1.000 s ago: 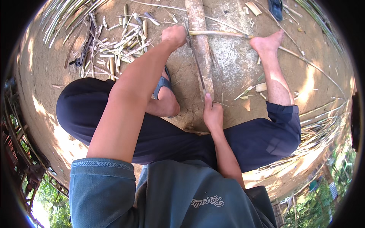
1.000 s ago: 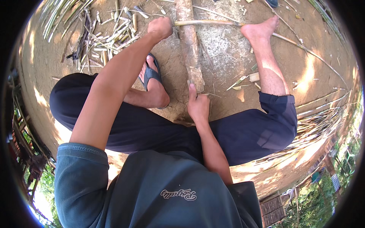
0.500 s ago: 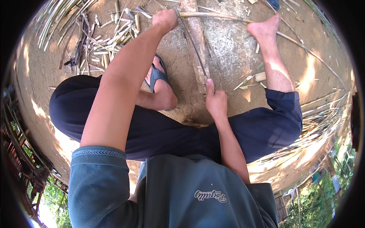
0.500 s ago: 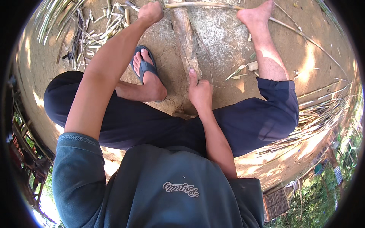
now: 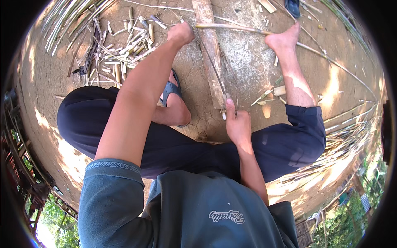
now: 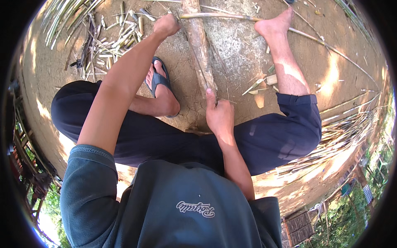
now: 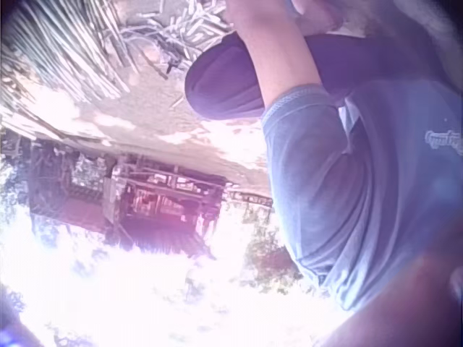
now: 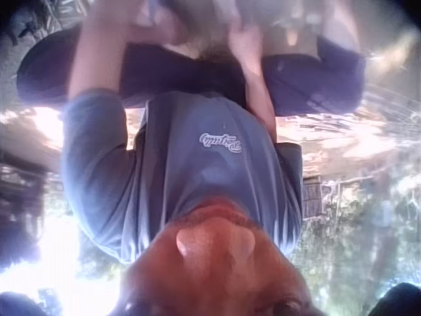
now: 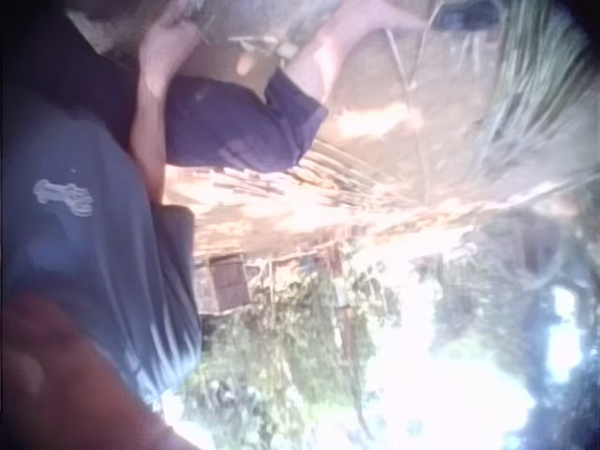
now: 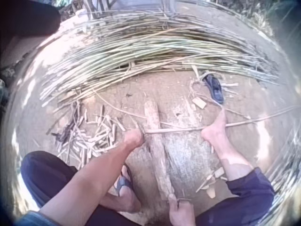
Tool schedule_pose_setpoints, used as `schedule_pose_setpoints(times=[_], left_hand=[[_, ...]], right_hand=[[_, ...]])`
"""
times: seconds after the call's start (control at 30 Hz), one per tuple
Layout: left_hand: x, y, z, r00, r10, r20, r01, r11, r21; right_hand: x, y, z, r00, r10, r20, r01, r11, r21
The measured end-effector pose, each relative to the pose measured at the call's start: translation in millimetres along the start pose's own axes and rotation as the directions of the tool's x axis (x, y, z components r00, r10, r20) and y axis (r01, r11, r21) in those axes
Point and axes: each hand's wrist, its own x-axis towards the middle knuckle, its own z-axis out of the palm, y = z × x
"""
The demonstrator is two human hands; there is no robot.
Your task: The person sits on the ground and uses a machete to split long bamboo stalks into thin strips. They hold the stalks with their hands and feet, striking them against a wooden block to separate the fibers. The resulting strips are placed in a pile on the ground.
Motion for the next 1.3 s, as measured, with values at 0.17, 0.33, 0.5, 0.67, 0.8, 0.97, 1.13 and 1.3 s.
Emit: schedule_pose_setpoints(times=[0.17, 0.33, 0.5, 0.67, 0.8, 0.97, 1.13, 1.3], left_hand=[[6.1, -10.2, 7.6, 0.998, -0.014, 0.068, 0.022, 0.992, -0.126], [6.1, -2.2, 18.6, 0.999, 0.029, 0.021, -0.025, 0.982, -0.186], [10.3, -3.4, 21.0, 0.995, 0.029, 0.093, -0.008, 0.976, -0.218], [17.8, -6.4, 17.1, 0.988, 0.018, 0.155, 0.015, 0.978, -0.21], [23.8, -3.4, 19.7, 0.987, 0.06, 0.147, -0.032, 0.982, -0.184], [28.2, -9.3, 27.9, 0.996, 0.054, 0.067, -0.043, 0.986, -0.16], [7.5, -2.6, 10.6, 0.996, 0.044, 0.073, -0.035, 0.992, -0.118], [9.4, -8.4, 29.6, 0.998, 0.037, 0.056, -0.03, 0.993, -0.111]], right_hand=[[60.9, -32.2, 16.3, 1.0, -0.022, -0.008, 0.021, 0.996, -0.085], [124.2, -56.8, 36.8, 1.0, -0.028, -0.006, 0.027, 0.994, -0.106], [125.5, -72.2, 27.0, 1.0, -0.02, 0.018, 0.023, 0.988, -0.156], [127.0, -63.8, 24.1, 0.999, -0.043, 0.022, 0.047, 0.973, -0.227], [109.3, -62.0, 16.0, 1.0, -0.013, 0.009, 0.015, 0.972, -0.233], [113.7, -65.1, 12.5, 0.997, -0.078, -0.022, 0.069, 0.96, -0.27], [83.9, -38.3, 8.3, 0.999, 0.051, 0.019, -0.046, 0.975, -0.217], [22.1, 19.2, -4.1, 0.992, -0.073, -0.104, 0.058, 0.988, -0.144]])
